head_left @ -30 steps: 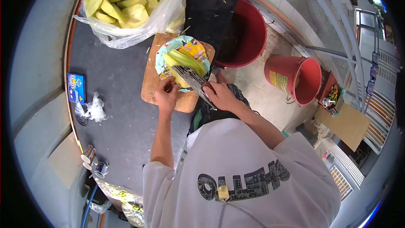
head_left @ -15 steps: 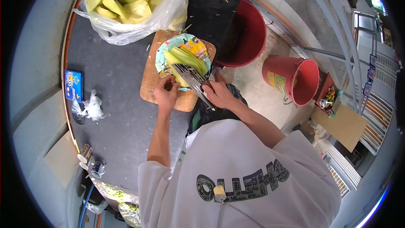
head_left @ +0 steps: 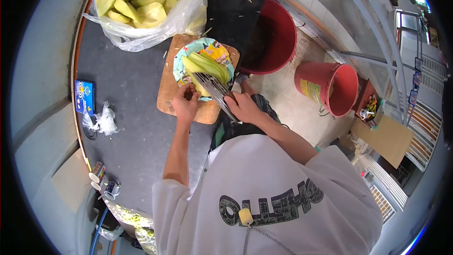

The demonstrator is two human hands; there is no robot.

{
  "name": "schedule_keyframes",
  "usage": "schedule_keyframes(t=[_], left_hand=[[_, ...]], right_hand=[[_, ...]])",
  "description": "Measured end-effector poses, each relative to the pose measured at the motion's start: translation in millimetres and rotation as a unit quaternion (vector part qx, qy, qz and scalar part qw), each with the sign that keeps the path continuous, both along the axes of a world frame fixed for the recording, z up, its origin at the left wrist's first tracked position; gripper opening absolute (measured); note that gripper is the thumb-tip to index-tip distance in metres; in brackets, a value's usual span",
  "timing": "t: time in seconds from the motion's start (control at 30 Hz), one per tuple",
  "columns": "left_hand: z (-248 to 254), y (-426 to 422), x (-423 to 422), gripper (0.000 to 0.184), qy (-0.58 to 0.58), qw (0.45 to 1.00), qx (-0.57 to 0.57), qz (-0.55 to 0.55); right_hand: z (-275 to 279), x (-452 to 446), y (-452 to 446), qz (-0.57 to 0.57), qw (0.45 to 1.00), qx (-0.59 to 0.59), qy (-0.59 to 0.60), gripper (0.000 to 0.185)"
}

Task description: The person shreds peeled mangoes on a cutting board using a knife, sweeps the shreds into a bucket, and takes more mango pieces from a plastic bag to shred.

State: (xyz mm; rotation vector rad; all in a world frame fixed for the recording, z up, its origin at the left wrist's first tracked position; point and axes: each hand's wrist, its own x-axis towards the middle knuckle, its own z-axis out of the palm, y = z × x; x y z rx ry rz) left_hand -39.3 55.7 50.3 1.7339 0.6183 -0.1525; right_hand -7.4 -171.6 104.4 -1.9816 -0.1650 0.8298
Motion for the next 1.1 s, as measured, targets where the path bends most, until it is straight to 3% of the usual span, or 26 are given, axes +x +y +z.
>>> schedule_keyframes(t=[0.23, 0.3, 0.43, 0.5, 0.6, 0.73, 0.83, 0.93, 1.1], left_hand=[[4, -3, 0, 0.029, 0.013, 1.0, 0.005, 0.019], [-3, -2, -4, 0.03, -0.016, 1.0, 0.023, -0.006], [6, -7, -4, 0.03, -0.016, 0.999, 0.027, 0.012], [12, -9, -1, 0.029, -0.025, 0.996, 0.085, -0.014], [11, -7, -3, 0.035, -0.006, 0.996, 0.078, -0.034], [8, -11, -10, 0.031, -0.017, 0.995, 0.094, -0.027], [7, -9, -4, 0.029, -0.017, 0.993, 0.118, -0.023], [17, -12, -4, 0.031, -0.021, 0.994, 0.101, -0.02], [19, -19, -6, 0.037, -0.016, 0.997, 0.076, 0.002]], right_hand=[[-12, 12, 23, -0.008, 0.998, -0.043, -0.035, 0.038], [1, 14, 18, -0.004, 0.999, 0.035, 0.006, 0.039], [6, 18, 24, 0.035, 0.999, -0.01, 0.039, 0.04], [5, 16, 28, 0.047, 0.996, -0.061, -0.041, 0.04], [11, 14, 33, 0.062, 0.991, -0.101, -0.059, 0.041], [14, 13, 44, 0.068, 0.993, -0.078, -0.048, 0.042], [-3, 9, 52, 0.059, 0.987, -0.091, -0.119, 0.04], [-3, 7, 53, 0.08, 0.988, -0.112, -0.063, 0.041], [17, 5, 54, 0.102, 0.986, -0.088, -0.1, 0.038]])
